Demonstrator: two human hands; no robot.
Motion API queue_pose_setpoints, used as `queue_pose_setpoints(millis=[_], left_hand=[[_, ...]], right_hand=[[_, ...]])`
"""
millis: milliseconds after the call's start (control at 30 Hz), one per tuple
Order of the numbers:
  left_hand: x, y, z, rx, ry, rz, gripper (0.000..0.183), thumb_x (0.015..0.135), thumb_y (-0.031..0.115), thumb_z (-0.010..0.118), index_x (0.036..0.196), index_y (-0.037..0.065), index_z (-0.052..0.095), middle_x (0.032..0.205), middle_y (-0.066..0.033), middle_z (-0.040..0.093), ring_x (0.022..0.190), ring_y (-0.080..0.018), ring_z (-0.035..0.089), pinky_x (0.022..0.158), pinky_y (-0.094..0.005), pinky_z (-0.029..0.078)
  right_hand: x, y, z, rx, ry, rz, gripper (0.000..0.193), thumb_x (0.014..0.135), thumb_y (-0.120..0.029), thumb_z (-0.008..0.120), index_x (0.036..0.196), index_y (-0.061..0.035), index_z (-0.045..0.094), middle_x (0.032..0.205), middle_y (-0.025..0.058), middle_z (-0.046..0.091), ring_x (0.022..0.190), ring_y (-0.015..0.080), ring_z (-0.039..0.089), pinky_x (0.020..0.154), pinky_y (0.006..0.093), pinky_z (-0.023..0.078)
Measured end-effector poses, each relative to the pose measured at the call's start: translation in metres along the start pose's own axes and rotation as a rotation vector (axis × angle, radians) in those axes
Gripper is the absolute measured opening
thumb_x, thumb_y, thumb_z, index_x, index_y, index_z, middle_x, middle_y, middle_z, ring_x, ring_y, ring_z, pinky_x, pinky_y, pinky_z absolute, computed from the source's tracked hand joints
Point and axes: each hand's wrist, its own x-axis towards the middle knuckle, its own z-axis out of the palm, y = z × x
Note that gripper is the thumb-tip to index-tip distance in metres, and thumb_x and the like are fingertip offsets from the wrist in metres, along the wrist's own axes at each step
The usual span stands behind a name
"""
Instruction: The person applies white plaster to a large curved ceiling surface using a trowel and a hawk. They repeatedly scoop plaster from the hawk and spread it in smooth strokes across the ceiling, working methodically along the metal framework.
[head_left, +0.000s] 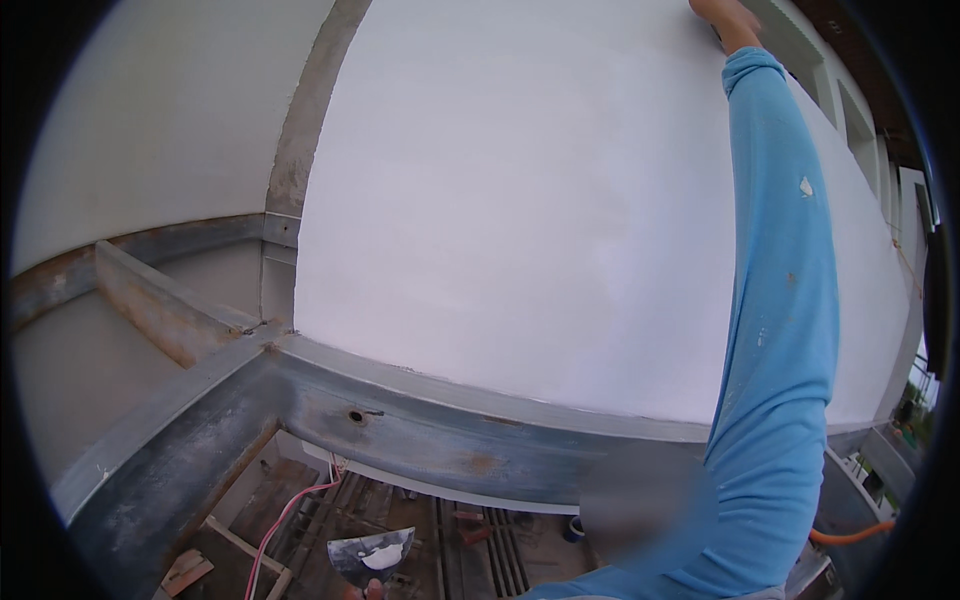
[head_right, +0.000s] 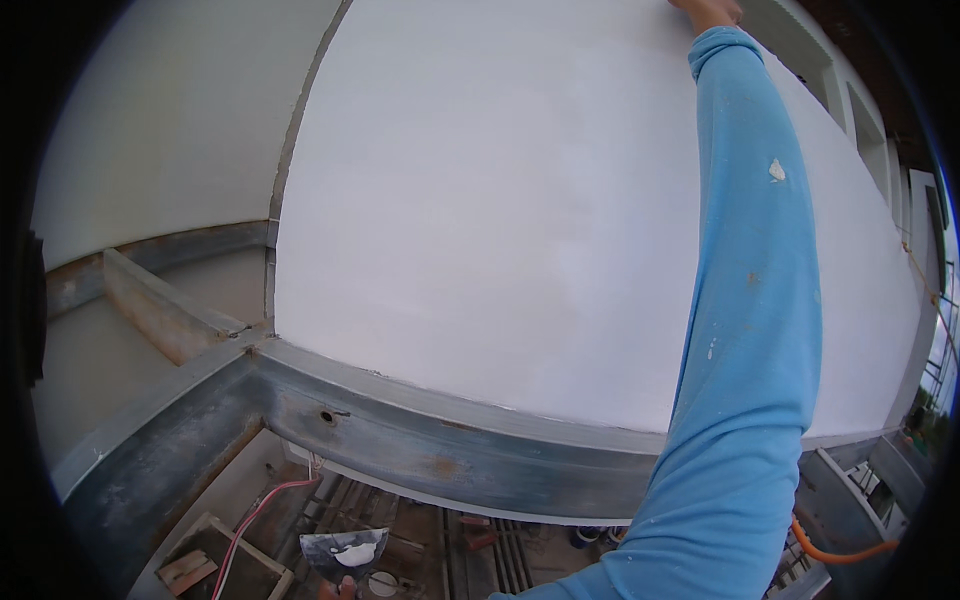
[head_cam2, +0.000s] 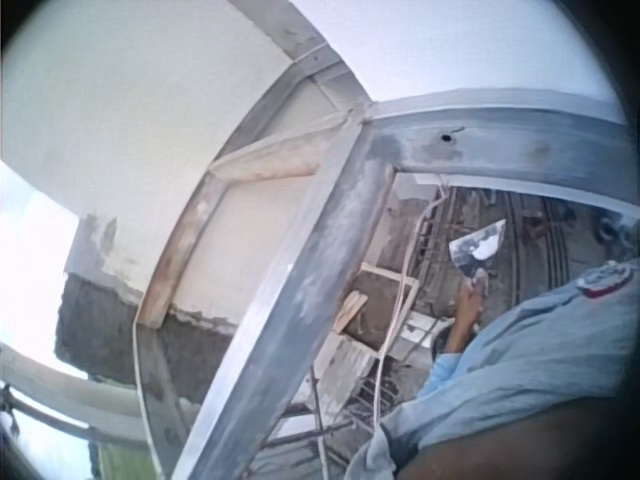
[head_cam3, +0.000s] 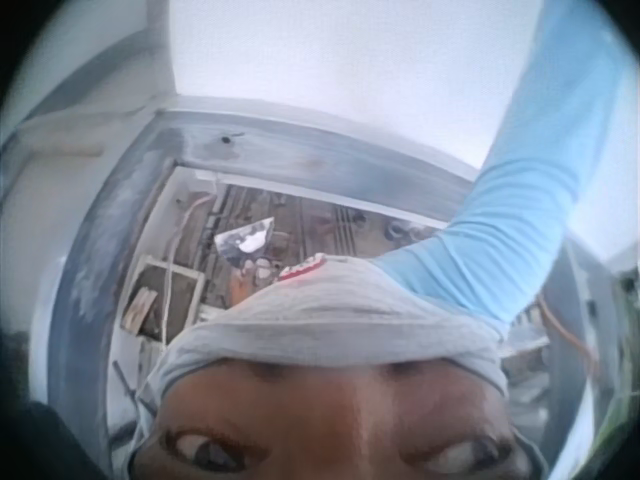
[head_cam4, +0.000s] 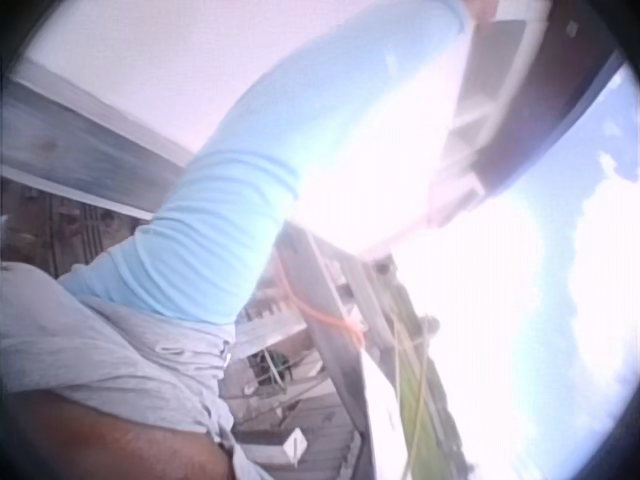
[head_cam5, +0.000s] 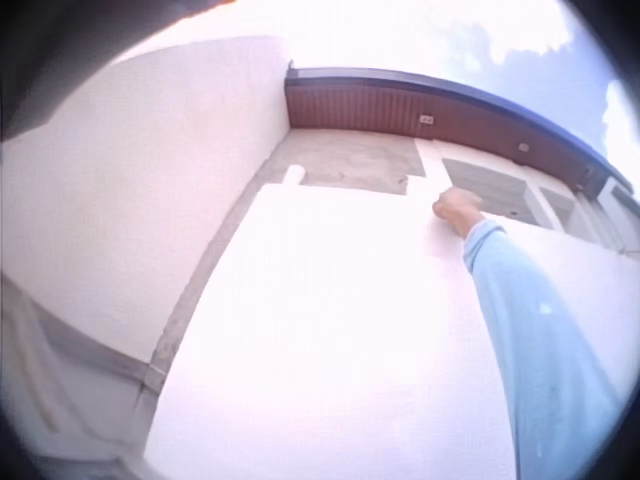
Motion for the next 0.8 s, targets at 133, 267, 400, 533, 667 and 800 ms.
queue_pose_setpoints(millis=[133, 267, 400, 533, 667, 800], left_hand=[[0.002, -0.011, -0.018, 0.069, -0.012, -0.034, 0.051, 0.095, 0.050, 0.059, 0.097, 0.000, 0.067, 0.084, -0.0124, 0.066, 0.081, -0.0226, 0.058, 0.073, -0.0425, 0.045], [-0.001, -0.023, -0.023, 0.013, 0.042, 0.034, 0.050, 0.096, 0.048, 0.060, 0.085, 0.000, 0.064, 0.070, -0.0080, 0.058, 0.070, -0.0167, 0.050, 0.062, -0.0420, 0.042], [-0.005, -0.041, -0.026, 0.013, 0.079, 0.084, 0.044, 0.096, 0.042, 0.062, 0.083, 0.001, 0.064, 0.068, -0.0042, 0.055, 0.067, -0.0151, 0.048, 0.059, -0.0399, 0.041], [-0.019, -0.025, -0.014, -0.140, 0.214, 0.165, 0.040, 0.096, 0.038, 0.065, 0.078, 0.002, 0.061, 0.067, -0.0016, 0.054, 0.065, -0.0143, 0.046, 0.057, -0.0375, 0.040], [-0.030, -0.022, -0.022, -0.142, 0.151, 0.063, 0.039, 0.095, 0.038, 0.065, 0.078, 0.002, 0.061, 0.066, -0.0008, 0.054, 0.065, -0.0130, 0.047, 0.058, -0.0350, 0.040], [-0.026, -0.013, -0.025, -0.018, -0.016, -0.005, 0.042, 0.095, 0.042, 0.062, 0.083, 0.002, 0.064, 0.068, -0.0019, 0.056, 0.067, -0.0128, 0.049, 0.060, -0.0347, 0.041]], right_hand=[[-0.018, -0.054, 0.000, 0.032, 0.033, -0.033, 0.036, 0.089, -0.035, 0.055, 0.109, -0.0119, 0.074, 0.113, 0.0120, 0.072, 0.108, 0.0307, 0.067, 0.087, 0.0427, 0.053], [-0.022, -0.113, -0.003, 0.040, 0.009, -0.132, 0.040, 0.091, -0.041, 0.055, 0.109, -0.0113, 0.074, 0.113, 0.0127, 0.071, 0.108, 0.0294, 0.067, 0.087, 0.0418, 0.054], [-0.044, -0.176, -0.008, 0.091, 0.018, -0.190, 0.051, 0.091, -0.052, 0.056, 0.108, -0.0072, 0.074, 0.115, 0.0122, 0.071, 0.109, 0.0287, 0.066, 0.089, 0.0403, 0.052], [-0.091, -0.232, -0.024, 0.034, 0.121, -0.402, 0.037, 0.094, -0.036, 0.054, 0.107, -0.0078, 0.074, 0.113, 0.0125, 0.070, 0.105, 0.0323, 0.066, 0.089, 0.0428, 0.052], [-0.097, -0.257, -0.025, 0.316, 0.261, -0.487, 0.029, 0.094, -0.019, 0.050, 0.101, -0.0056, 0.075, 0.105, 0.0138, 0.071, 0.099, 0.0328, 0.067, 0.083, 0.0440, 0.054], [-0.073, -0.168, -0.070, 0.445, 0.351, -0.400, 0.027, 0.092, -0.021, 0.053, 0.094, -0.0031, 0.074, 0.102, 0.0189, 0.071, 0.096, 0.0374, 0.068, 0.083, 0.0465, 0.053]])
